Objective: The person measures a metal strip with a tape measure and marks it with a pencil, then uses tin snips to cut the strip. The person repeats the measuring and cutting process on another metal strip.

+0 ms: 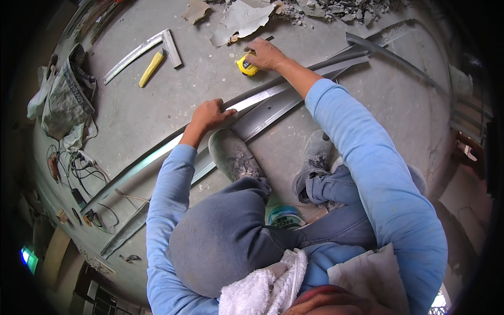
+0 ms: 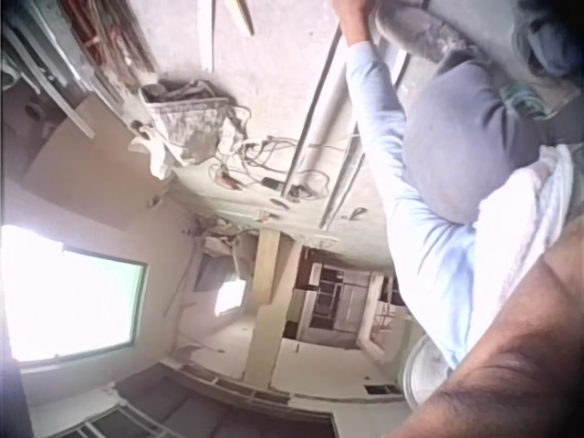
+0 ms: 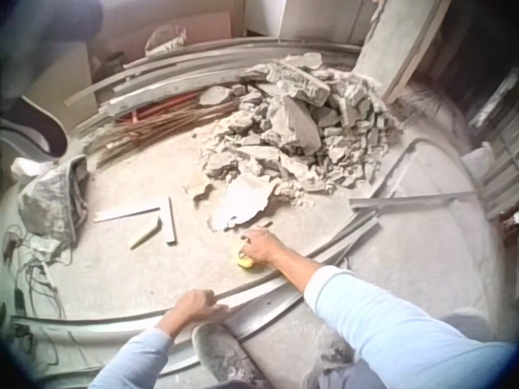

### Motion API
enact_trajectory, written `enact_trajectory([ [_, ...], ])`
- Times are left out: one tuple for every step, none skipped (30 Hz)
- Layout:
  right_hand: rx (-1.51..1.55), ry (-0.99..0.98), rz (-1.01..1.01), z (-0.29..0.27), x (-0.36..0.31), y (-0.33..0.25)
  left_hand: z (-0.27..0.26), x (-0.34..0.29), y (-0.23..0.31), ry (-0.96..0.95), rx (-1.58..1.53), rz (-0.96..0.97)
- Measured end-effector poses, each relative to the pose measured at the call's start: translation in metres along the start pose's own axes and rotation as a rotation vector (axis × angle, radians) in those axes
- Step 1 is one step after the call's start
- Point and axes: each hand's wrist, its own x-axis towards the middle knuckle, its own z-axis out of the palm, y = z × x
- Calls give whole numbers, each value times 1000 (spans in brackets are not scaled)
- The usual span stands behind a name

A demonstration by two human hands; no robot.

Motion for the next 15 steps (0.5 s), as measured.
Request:
enact_trajectory([
  [-14,29,52,1,3,-1,-1,0,-1,-60,-15,-15],
  [-60,90,53,-1,7,1,0,0,0,-25,2,4],
  [-116,133,70,-4,10,4,2,1,2,1,23,14],
  [-177,160,101,-6,13,8,6,1,5,25,48,13],
  [-214,180,97,-9,16,11,11,2,10,58,-10,29],
  [-258,192,107,-13,19,16,15,4,15,92,-60,38],
  [-308,194,133,-14,21,19,18,6,19,117,-114,49],
  [-307,223,123,-14,21,22,20,6,21,117,-110,25],
  [-315,250,128,-16,23,25,18,10,23,115,-107,8],
  [-327,264,147,-18,25,28,15,15,24,123,-104,-5],
  [-351,249,144,-17,27,30,12,18,25,134,-145,-15],
  [-348,254,95,-16,28,32,7,23,25,157,-181,-21],
  [-349,249,62,-15,30,33,2,29,26,189,-209,-36],
  [-354,226,50,-13,30,34,-2,34,29,254,-199,2],
  [-348,264,13,-10,31,35,-4,40,34,325,-182,30],
])
